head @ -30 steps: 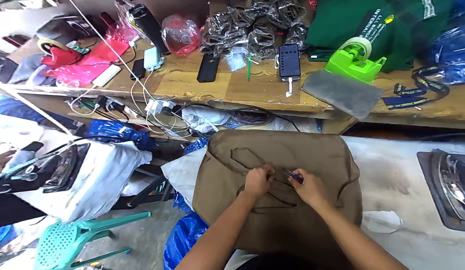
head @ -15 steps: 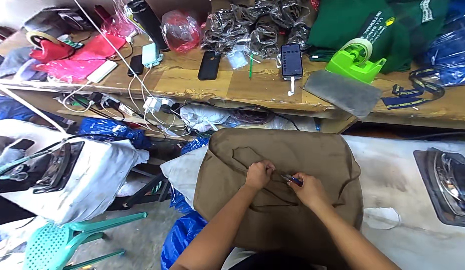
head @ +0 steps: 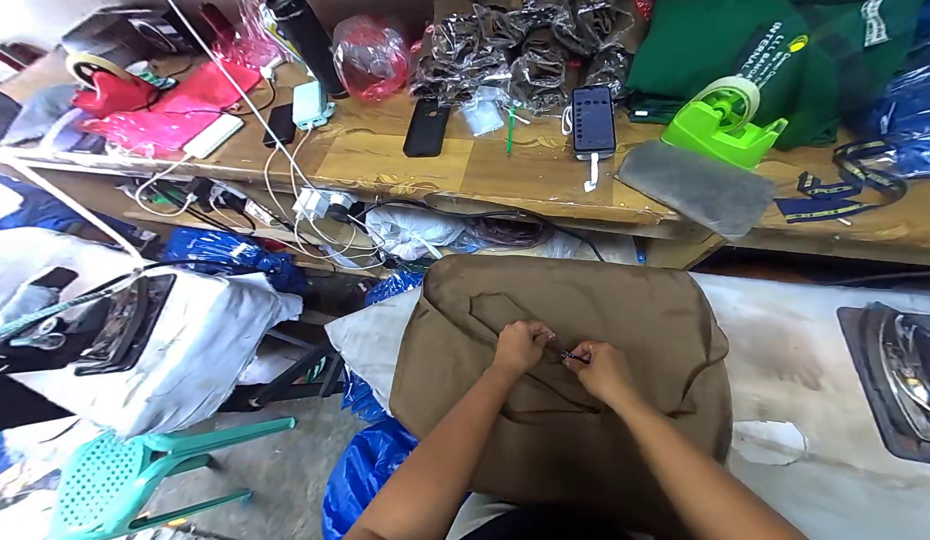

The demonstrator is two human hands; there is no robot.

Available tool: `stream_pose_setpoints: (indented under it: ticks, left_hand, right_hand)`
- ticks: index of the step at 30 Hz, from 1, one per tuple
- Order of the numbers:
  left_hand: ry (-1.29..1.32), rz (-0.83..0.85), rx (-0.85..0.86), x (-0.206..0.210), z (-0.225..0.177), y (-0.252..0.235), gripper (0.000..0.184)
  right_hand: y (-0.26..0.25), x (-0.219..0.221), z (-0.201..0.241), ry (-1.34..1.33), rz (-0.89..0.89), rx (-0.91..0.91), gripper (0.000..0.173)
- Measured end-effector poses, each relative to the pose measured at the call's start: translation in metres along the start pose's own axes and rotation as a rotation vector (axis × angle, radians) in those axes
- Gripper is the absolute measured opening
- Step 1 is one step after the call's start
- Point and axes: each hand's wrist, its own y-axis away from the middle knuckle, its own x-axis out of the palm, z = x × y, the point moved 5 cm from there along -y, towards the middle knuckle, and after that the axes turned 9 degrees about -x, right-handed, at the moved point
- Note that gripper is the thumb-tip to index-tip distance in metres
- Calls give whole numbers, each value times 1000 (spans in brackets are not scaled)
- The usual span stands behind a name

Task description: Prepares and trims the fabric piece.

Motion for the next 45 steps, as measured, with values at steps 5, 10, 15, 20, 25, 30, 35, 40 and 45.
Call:
stream_pose_setpoints:
  ticks: [5, 10, 15, 20, 25, 30, 35, 40, 45]
  left_hand:
    - [-73, -48, -37, 5, -3, 1, 23]
    - [-446, -47, 100, 22, -19, 5, 25]
    - [-548, -103, 180, 30, -25, 1, 24]
    - [-441, -98, 51, 19, -23, -3, 31]
    - [-135, -99, 15, 5, -3, -10, 25]
    - [39, -95, 44, 5, 8, -12, 21]
    - [71, -87, 27, 6, 10, -11, 21]
    - [86, -88, 17, 6, 10, -11, 20]
    - [104, -79, -1, 5, 9, -13, 20]
  right_hand:
    - [9, -9, -15, -67, -101, -4, 27]
    - [20, -23, -36, -148, -213, 8, 28]
    - [24, -23, -42, -160, -239, -10, 27]
    - [21, -21, -32, -120, -190, -15, 28]
    - [7, -20, -21, -93, -139, -20, 26]
    - [-5, -21, -4, -4, -65, -50, 26]
    - [-10, -22, 11, 157, -46, -56, 24]
    - [-16, -18, 15, 234, -36, -81, 24]
    - [-20, -14, 16, 253, -20, -104, 20]
